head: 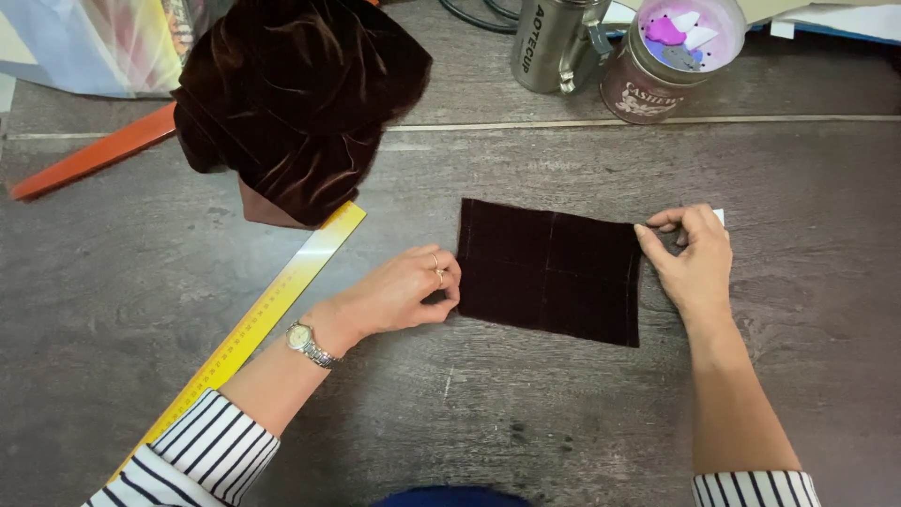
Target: The person folds a piece of dark brown velvet fabric on a wooden table, then uses a pair of scissors to trim the edges. A yellow ruler is used to measure the fabric before cutting.
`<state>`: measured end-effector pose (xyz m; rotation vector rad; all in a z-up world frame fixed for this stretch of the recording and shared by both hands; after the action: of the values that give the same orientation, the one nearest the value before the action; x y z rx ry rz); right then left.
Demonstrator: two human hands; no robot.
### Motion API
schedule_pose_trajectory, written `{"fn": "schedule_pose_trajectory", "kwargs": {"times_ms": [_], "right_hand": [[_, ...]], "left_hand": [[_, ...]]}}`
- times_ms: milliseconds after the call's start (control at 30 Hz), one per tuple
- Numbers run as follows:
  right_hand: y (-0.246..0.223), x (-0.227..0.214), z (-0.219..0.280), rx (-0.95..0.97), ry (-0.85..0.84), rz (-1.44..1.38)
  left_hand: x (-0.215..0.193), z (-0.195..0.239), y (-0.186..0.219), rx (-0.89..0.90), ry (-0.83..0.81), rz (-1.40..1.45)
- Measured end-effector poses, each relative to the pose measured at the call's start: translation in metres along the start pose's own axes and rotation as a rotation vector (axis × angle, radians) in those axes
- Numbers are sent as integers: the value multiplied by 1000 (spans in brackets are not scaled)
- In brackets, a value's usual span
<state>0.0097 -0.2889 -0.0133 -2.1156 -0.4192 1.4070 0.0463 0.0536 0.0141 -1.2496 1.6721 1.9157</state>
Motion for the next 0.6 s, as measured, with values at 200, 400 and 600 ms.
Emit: {"fn": "schedule_pose_trajectory", "kwargs": {"times_ms": [200,400,600], "right_hand": [[13,-4,-1,90,-17,-155],[-139,-4,30,-201,-87,-80],[-200,61,85,-422,-221,-82]], "left_hand": [[0,-1,-5,-40,14,94],[-1,-2,-7,-95,14,159],[4,-4,-12,-92,15,157]]}}
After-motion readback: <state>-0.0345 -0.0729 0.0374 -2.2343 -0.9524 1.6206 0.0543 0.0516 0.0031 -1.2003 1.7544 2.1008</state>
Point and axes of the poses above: each hand's wrist, its own z-axis away from the middle knuckle, its own x-axis out of the palm, y = z × x, the point moved 7 cm from there along -z, towards the middle knuckle, and after that the axes turned 3 degrees about x, right-handed, at the moved point
